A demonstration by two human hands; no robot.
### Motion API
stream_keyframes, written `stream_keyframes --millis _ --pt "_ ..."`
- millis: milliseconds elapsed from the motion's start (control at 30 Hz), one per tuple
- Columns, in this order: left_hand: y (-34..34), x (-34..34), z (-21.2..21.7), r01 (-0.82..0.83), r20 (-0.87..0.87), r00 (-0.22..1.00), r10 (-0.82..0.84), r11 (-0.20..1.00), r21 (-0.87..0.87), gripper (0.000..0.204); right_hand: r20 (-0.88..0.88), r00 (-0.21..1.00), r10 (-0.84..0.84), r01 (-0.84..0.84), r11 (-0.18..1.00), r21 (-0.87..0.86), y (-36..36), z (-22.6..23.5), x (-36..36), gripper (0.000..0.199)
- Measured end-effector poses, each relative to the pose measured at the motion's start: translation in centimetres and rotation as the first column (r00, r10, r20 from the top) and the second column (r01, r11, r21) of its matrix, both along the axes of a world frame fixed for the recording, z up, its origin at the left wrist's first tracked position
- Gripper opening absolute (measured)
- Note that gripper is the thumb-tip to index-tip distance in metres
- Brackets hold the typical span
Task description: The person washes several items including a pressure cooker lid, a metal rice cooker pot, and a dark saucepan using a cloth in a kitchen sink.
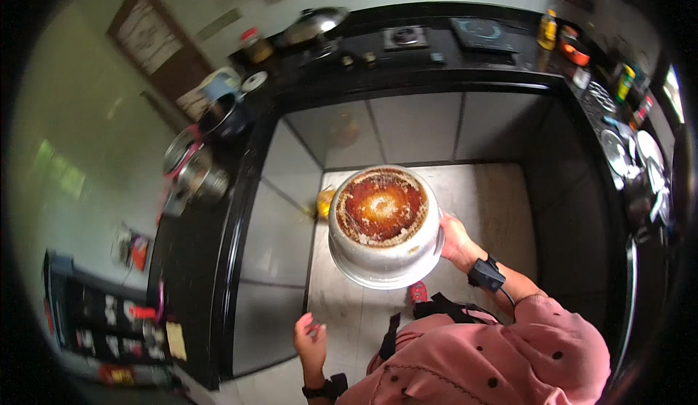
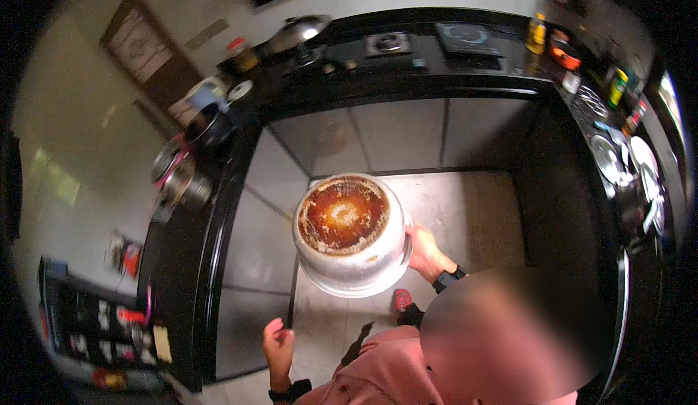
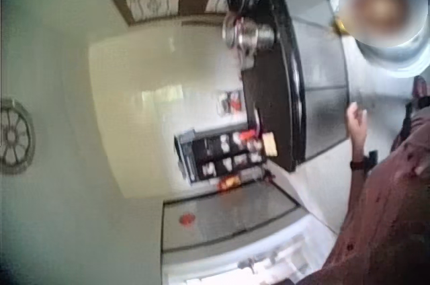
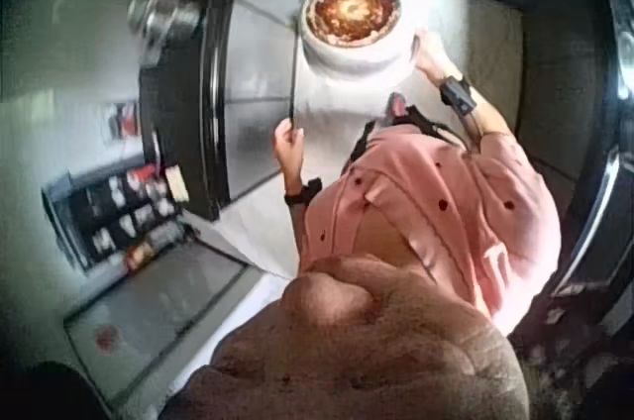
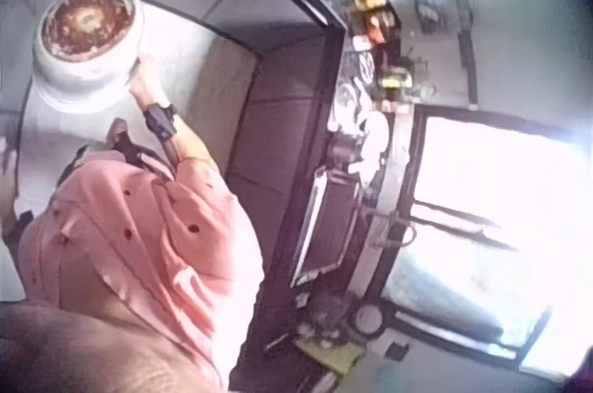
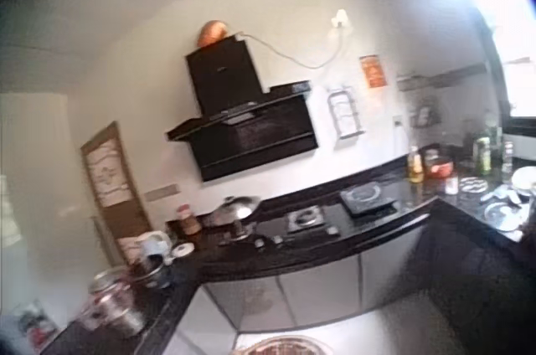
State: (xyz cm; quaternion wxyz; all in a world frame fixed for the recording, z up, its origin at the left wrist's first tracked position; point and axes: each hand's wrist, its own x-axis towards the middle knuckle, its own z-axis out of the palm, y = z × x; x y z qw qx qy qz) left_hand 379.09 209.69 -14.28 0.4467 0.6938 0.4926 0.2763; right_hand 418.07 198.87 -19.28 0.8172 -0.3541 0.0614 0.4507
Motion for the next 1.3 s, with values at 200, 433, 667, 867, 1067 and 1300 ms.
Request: stream_keyframes --millis 200,433,667,867,1067,1300 --pt "7.1 -0.2 -5.4 -0.058 0.044 0.997 0.061 0.995 -0.085 0.033 0.006 0.939 -0.344 0.344 0.938 -0.048 0.6 2.1 10.1 0.037" --pt "16.9 6.8 -4.2 0.002 0.001 1.0 -0.002 0.973 -0.231 0.024 0.026 0.752 -0.659 0.659 0.752 0.004 0.9 2.3 18.0 0.033" --pt "32.4 17.7 -8.8 0.596 -0.032 0.798 -0.602 0.796 -0.108 0.034 -0.003 0.31 -0.951 0.947 0.31 -0.088 -1.4 4.0 20.4 0.03" --pt "44.3 33.3 -12.6 0.842 -0.116 0.517 -0.848 0.528 -0.111 0.032 0.164 -0.011 -0.986 0.999 -0.018 -0.044 1.5 3.0 20.1 0.034" --pt "52.3 42.8 -26.2 0.858 -0.001 0.467 -0.884 0.454 -0.24 0.033 0.27 -0.359 -0.894 0.931 -0.322 0.171 0.1 -2.1 22.2 0.037" --pt "58.2 47.1 -42.2 0.871 0.173 0.328 -0.929 0.226 -0.437 0.036 0.271 -0.668 -0.694 0.74 -0.579 0.341 1.1 -0.8 21.5 0.034"
